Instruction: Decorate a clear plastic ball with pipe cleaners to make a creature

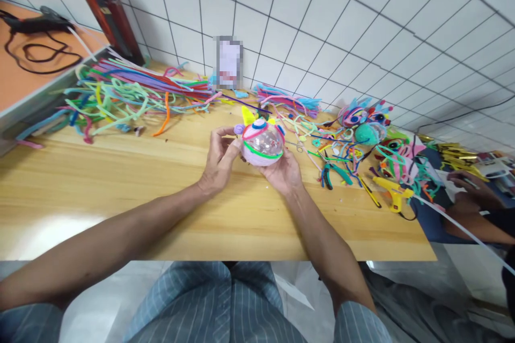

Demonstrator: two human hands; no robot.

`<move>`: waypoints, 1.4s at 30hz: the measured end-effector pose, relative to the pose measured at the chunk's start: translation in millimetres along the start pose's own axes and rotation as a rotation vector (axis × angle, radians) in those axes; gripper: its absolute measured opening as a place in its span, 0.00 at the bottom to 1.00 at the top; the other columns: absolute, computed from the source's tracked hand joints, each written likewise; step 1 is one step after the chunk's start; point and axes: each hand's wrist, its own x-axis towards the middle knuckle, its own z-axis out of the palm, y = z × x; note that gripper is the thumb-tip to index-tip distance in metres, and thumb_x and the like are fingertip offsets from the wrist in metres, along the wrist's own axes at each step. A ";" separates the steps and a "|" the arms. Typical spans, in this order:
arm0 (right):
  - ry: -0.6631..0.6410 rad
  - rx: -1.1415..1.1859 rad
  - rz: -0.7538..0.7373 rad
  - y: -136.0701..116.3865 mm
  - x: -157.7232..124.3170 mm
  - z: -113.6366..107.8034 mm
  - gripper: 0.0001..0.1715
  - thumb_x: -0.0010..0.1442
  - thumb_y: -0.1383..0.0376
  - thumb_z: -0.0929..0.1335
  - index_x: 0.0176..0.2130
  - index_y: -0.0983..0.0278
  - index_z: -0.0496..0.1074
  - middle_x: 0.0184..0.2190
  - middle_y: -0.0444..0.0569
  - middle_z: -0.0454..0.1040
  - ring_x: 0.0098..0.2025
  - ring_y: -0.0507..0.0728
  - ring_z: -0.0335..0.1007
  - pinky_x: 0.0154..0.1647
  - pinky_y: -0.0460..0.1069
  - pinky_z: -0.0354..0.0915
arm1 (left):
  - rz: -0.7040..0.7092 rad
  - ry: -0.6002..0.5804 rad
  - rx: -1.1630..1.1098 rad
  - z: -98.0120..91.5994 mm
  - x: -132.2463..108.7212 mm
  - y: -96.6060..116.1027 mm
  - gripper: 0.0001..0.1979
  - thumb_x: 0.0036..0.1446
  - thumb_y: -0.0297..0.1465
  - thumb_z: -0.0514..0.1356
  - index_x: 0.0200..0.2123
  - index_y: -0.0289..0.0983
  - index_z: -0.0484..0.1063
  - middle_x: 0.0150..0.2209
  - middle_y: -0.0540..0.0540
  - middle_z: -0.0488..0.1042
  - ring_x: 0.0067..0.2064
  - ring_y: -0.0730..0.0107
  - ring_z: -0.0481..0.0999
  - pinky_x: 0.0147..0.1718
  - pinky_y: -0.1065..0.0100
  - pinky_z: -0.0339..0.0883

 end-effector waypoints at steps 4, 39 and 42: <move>0.030 0.106 0.038 1.0 -0.3 0.0 0.26 0.69 0.44 0.74 0.60 0.52 0.79 0.63 0.50 0.86 0.62 0.67 0.84 0.55 0.66 0.86 | -0.063 -0.011 -0.085 1.9 7.2 -5.2 0.34 0.65 0.60 0.72 0.57 0.43 0.67 0.53 0.44 0.76 0.43 0.65 0.79 0.39 0.63 0.79; 0.211 0.037 -0.003 23.2 0.2 21.9 0.39 0.47 0.39 0.87 0.51 0.52 0.83 0.50 0.44 0.90 0.50 0.61 0.87 0.50 0.55 0.86 | -0.162 -0.164 0.045 -7.9 19.1 -36.5 0.54 0.51 0.54 0.82 0.73 0.39 0.67 0.70 0.33 0.78 0.71 0.42 0.79 0.74 0.44 0.73; 0.186 0.009 -0.032 22.1 -0.8 22.8 0.39 0.50 0.38 0.86 0.53 0.52 0.83 0.52 0.45 0.90 0.52 0.63 0.87 0.53 0.57 0.85 | -0.157 -0.157 0.045 -7.7 16.8 -36.4 0.55 0.52 0.56 0.81 0.75 0.41 0.65 0.71 0.33 0.76 0.72 0.42 0.78 0.74 0.46 0.73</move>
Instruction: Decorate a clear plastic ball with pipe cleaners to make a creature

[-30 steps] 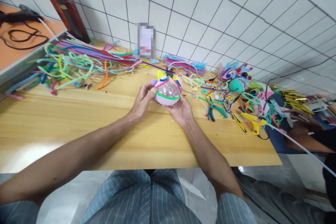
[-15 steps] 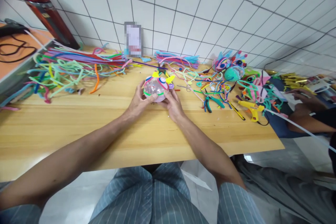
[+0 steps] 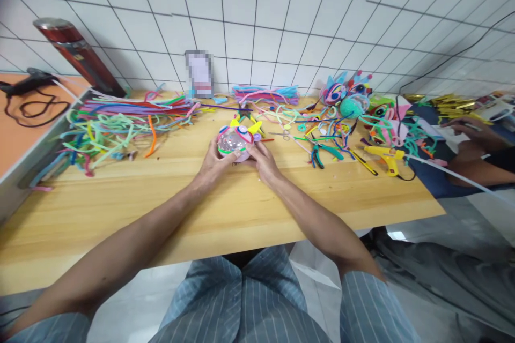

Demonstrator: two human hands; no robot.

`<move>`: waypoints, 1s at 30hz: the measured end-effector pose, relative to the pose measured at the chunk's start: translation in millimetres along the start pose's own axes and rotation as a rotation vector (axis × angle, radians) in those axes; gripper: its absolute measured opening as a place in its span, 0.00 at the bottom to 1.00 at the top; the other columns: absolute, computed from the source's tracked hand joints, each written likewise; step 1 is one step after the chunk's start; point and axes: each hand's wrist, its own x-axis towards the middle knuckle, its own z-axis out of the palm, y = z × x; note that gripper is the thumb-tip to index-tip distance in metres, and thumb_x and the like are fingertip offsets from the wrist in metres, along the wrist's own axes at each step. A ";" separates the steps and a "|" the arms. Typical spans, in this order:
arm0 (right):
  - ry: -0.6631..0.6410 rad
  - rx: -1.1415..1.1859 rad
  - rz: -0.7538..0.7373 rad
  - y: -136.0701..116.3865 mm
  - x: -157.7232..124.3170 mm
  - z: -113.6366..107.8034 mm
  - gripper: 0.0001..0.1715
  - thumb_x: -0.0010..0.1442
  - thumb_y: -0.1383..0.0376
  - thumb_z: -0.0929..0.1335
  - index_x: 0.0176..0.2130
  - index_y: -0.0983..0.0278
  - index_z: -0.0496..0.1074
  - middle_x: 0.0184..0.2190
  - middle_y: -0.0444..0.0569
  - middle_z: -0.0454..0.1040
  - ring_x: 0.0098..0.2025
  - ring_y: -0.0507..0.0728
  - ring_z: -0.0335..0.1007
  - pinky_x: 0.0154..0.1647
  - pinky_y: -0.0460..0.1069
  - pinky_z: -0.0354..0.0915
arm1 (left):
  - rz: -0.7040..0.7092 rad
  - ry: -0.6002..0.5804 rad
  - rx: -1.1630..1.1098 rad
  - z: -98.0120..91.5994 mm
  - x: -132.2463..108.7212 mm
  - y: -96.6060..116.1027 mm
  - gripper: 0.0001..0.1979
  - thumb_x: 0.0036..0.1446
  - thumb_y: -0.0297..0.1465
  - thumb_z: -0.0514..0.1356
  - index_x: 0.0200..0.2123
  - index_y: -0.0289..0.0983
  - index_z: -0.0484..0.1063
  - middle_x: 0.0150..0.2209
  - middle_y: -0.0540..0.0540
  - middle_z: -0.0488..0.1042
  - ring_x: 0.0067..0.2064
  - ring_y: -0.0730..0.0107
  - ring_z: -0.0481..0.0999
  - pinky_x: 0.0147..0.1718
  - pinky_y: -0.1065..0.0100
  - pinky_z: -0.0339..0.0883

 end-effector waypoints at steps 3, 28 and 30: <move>-0.026 -0.045 -0.070 0.8 -1.0 0.2 0.40 0.51 0.38 0.86 0.55 0.53 0.83 0.56 0.46 0.89 0.56 0.64 0.86 0.55 0.57 0.84 | 0.004 0.021 0.012 -0.3 0.1 0.3 0.60 0.47 0.57 0.83 0.75 0.43 0.65 0.71 0.34 0.76 0.72 0.42 0.78 0.73 0.47 0.74; 0.121 -0.411 -0.245 -0.4 4.1 -13.0 0.31 0.64 0.34 0.75 0.32 0.57 0.77 0.25 0.40 0.75 0.28 0.54 0.69 0.35 0.51 0.67 | 0.144 0.180 0.471 -16.9 -8.4 1.5 0.55 0.49 0.57 0.82 0.71 0.41 0.65 0.69 0.32 0.74 0.71 0.39 0.78 0.75 0.37 0.68; 0.101 -0.459 -0.266 1.9 0.4 -11.4 0.26 0.65 0.39 0.75 0.33 0.57 0.77 0.27 0.41 0.78 0.30 0.55 0.70 0.37 0.52 0.67 | 0.132 0.179 0.477 -17.6 -11.4 2.6 0.54 0.50 0.57 0.82 0.71 0.42 0.65 0.67 0.33 0.75 0.68 0.40 0.80 0.73 0.36 0.71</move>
